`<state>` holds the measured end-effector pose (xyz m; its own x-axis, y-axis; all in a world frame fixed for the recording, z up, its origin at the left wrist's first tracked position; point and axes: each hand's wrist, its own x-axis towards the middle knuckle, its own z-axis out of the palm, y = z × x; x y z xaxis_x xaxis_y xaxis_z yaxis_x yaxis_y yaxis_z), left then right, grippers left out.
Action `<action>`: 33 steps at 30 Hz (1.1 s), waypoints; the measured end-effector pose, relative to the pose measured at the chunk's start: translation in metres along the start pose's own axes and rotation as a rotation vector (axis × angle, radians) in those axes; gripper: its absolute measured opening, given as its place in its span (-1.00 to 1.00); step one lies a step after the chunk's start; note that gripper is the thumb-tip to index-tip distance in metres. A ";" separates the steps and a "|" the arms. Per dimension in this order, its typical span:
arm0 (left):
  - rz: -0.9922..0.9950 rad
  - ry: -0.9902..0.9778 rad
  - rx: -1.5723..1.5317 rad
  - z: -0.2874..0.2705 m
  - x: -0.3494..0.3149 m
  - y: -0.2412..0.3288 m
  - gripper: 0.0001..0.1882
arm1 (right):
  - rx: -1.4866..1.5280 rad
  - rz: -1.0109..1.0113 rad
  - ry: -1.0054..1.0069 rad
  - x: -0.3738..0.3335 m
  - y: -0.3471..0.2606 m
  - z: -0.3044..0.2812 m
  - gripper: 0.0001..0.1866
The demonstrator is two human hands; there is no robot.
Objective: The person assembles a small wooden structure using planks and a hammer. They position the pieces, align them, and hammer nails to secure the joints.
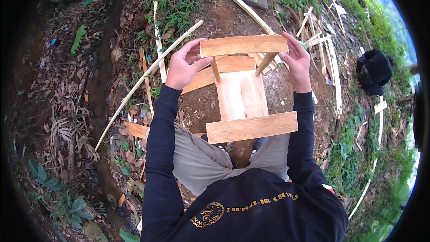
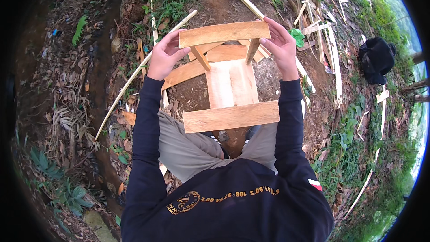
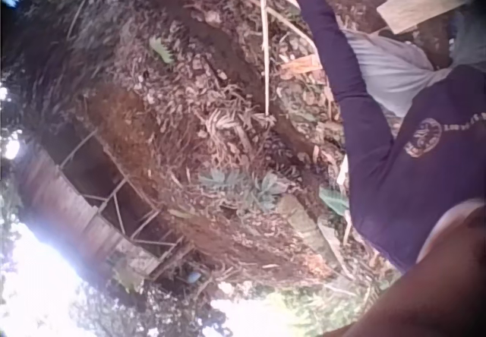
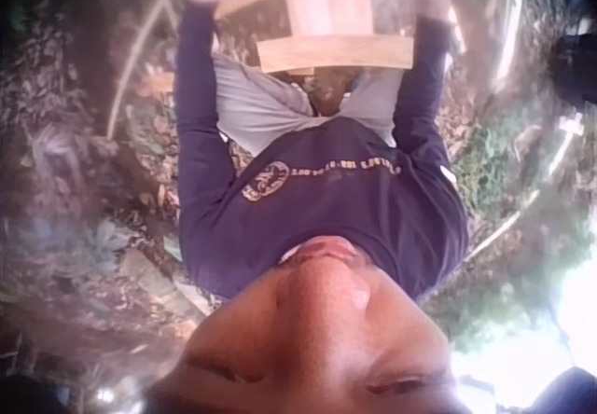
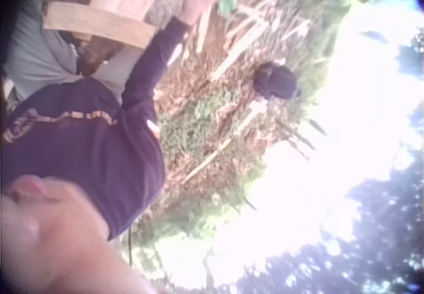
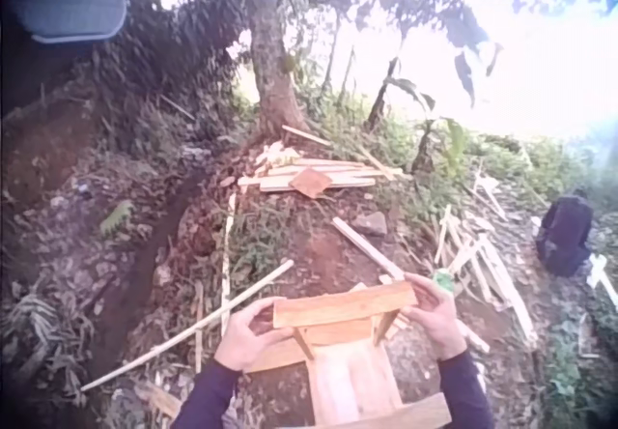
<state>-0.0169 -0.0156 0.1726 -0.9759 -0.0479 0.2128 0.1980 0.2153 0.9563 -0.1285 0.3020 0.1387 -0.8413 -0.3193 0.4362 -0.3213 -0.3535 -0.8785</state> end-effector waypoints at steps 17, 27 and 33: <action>-0.003 -0.047 -0.029 -0.006 -0.001 -0.007 -0.35 | -0.001 0.046 -0.023 0.004 -0.005 0.000 -0.37; -0.458 -0.235 0.951 -0.060 -0.006 -0.111 -0.42 | 0.131 0.097 0.017 0.002 0.024 -0.031 -0.15; -0.812 -0.599 1.065 -0.020 -0.069 -0.243 -0.37 | 0.367 0.461 0.395 -0.002 0.047 -0.061 -0.32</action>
<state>0.0040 -0.0843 -0.0706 -0.7277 -0.1584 -0.6673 -0.3126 0.9426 0.1172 -0.1682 0.3398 0.0850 -0.9733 -0.1900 -0.1285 0.2145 -0.5550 -0.8038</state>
